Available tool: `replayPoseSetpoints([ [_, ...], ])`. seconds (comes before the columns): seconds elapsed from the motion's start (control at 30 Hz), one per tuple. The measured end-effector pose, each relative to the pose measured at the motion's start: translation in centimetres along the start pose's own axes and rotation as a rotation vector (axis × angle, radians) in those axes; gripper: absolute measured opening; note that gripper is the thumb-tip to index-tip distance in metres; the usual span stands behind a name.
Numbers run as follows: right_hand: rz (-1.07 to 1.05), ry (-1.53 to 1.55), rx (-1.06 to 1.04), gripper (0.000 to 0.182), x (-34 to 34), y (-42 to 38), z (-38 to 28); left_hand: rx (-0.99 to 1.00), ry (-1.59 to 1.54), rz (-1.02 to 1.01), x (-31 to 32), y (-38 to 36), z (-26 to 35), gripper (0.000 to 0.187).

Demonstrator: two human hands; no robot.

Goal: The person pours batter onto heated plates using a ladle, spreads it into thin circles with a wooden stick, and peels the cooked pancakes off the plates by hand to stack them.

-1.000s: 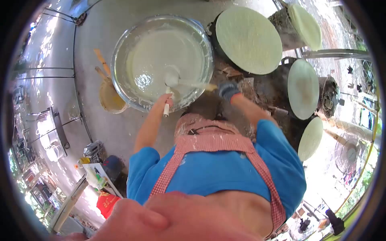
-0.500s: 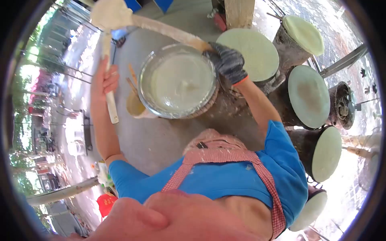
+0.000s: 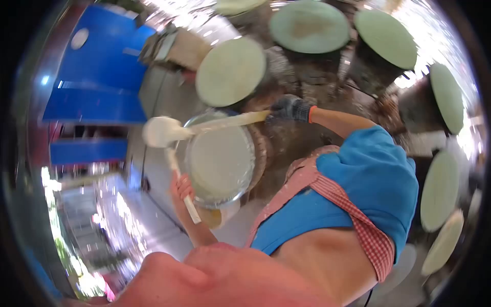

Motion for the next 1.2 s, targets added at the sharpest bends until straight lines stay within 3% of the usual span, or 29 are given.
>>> replayPoseSetpoints([
  [0.03, 0.036, -0.006, 0.063, 0.037, -0.3, -1.2, 0.9, 0.249, 0.316, 0.022, 2.4, 0.1, 1.5, 0.035],
  [0.07, 0.173, 0.445, 0.001, 0.038, -0.4, -1.6, 1.6, 0.517, 0.618, 0.024, 4.9, 0.1, 2.9, 0.033],
  [0.1, 0.322, 0.885, -0.097, 0.040, -1.1, -2.0, 3.1, 0.482, 0.631, -0.005, 6.2, 2.5, 2.1, 0.033],
  [0.13, 0.356, 0.870, -0.082, 0.040, -0.6, -2.2, 5.1, 0.450, 0.616, -0.007, 7.3, 5.0, 1.2, 0.027],
  [0.2, 0.460, 0.594, -0.122, 0.029, -1.5, -4.4, 9.3, 0.388, 0.606, -0.031, 9.1, 10.3, -1.1, 0.023],
  [0.23, 0.486, 0.568, -0.096, 0.029, -3.0, -7.0, 10.7, 0.112, 0.362, -0.107, 9.2, 14.0, -3.8, 0.021],
  [0.27, 0.371, 0.292, 0.130, 0.031, -3.2, -9.6, 13.0, -0.167, 0.112, -0.170, 9.5, 17.4, -7.0, 0.023],
  [0.3, 0.235, 0.024, 0.357, 0.033, -3.2, -12.7, 15.2, -0.204, 0.104, -0.181, 9.6, 20.6, -8.4, 0.023],
  [0.37, 0.376, -0.164, 0.324, 0.033, -4.2, -19.5, 20.3, -0.502, -0.283, -0.221, 10.9, 26.3, -13.1, 0.026],
  [0.43, 0.771, 0.233, 0.167, 0.031, -6.5, -27.5, 25.3, -0.579, -0.244, -0.345, 14.0, 31.0, -16.6, 0.027],
  [0.5, 0.353, -0.333, 0.674, 0.032, -11.5, -30.7, 26.0, -0.643, -0.214, -0.472, 18.4, 34.3, -19.4, 0.027],
  [0.57, 0.582, -0.282, 0.818, 0.024, -16.9, -33.2, 28.4, -0.617, -0.040, -0.507, 22.6, 37.6, -20.2, 0.028],
  [0.6, 0.583, -0.283, 0.803, 0.024, -19.2, -32.1, 27.6, -0.592, 0.085, -0.482, 24.1, 40.1, -19.9, 0.023],
  [0.67, 0.830, -0.045, 0.618, 0.040, -25.0, -29.6, 25.2, -0.275, 0.537, -0.263, 26.7, 45.7, -17.7, 0.020],
  [0.7, 0.917, -0.270, 0.304, 0.050, -26.5, -27.2, 25.2, -0.057, 0.818, -0.159, 28.4, 47.6, -16.1, 0.022],
  [0.77, 1.059, -0.140, 0.065, 0.043, -25.4, -21.6, 33.5, 0.124, 0.993, -0.075, 31.6, 50.3, -15.8, 0.032],
  [0.8, 1.078, -0.149, 0.052, 0.043, -27.3, -20.0, 30.8, 0.136, 1.005, -0.093, 32.8, 52.4, -16.5, 0.032],
  [0.87, 0.576, -0.338, 0.610, 0.038, -27.8, -15.1, 25.2, 0.122, 0.923, -0.027, 31.8, 57.5, -16.7, 0.046],
  [0.9, 0.590, -0.335, 0.624, 0.038, -27.3, -14.7, 26.9, 0.111, 0.937, -0.036, 30.9, 59.9, -16.1, 0.046],
  [0.97, 0.605, -0.343, 0.704, 0.028, -26.1, -13.7, 31.8, 0.430, 1.324, 0.047, 29.8, 64.5, -12.3, 0.061],
  [1.0, 0.718, -0.139, 0.713, 0.024, -27.2, -14.5, 31.0, 0.804, 1.704, 0.305, 29.6, 65.4, -9.4, 0.065],
  [1.03, 0.715, -0.151, 0.718, 0.024, -27.4, -14.6, 32.8, 0.800, 1.693, 0.298, 30.3, 64.2, -9.5, 0.065],
  [1.1, 1.000, 0.556, 0.379, 0.025, -26.3, -14.4, 37.0, 1.014, 2.095, 0.491, 32.2, 59.7, -8.8, 0.066],
  [1.13, 1.207, 0.941, 0.171, 0.030, -27.2, -13.1, 33.3, 1.001, 2.109, 0.496, 32.7, 59.3, -8.8, 0.063],
  [1.17, 1.201, 0.947, 0.188, 0.030, -26.7, -11.0, 34.5, 0.981, 2.113, 0.502, 33.4, 58.7, -8.9, 0.063],
  [1.2, 1.083, 0.549, 0.410, 0.030, -26.0, -9.1, 37.0, 0.978, 2.098, 0.425, 34.7, 58.2, -9.4, 0.063],
])
Point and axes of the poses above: each hand's wrist, its own y-axis towards the middle knuckle, its own x-axis out of the palm, z = x × y, the point moved 9 cm from there along y, towards the middle knuckle, and after that the axes turned 5 degrees about -x, right-handed, at the moved point
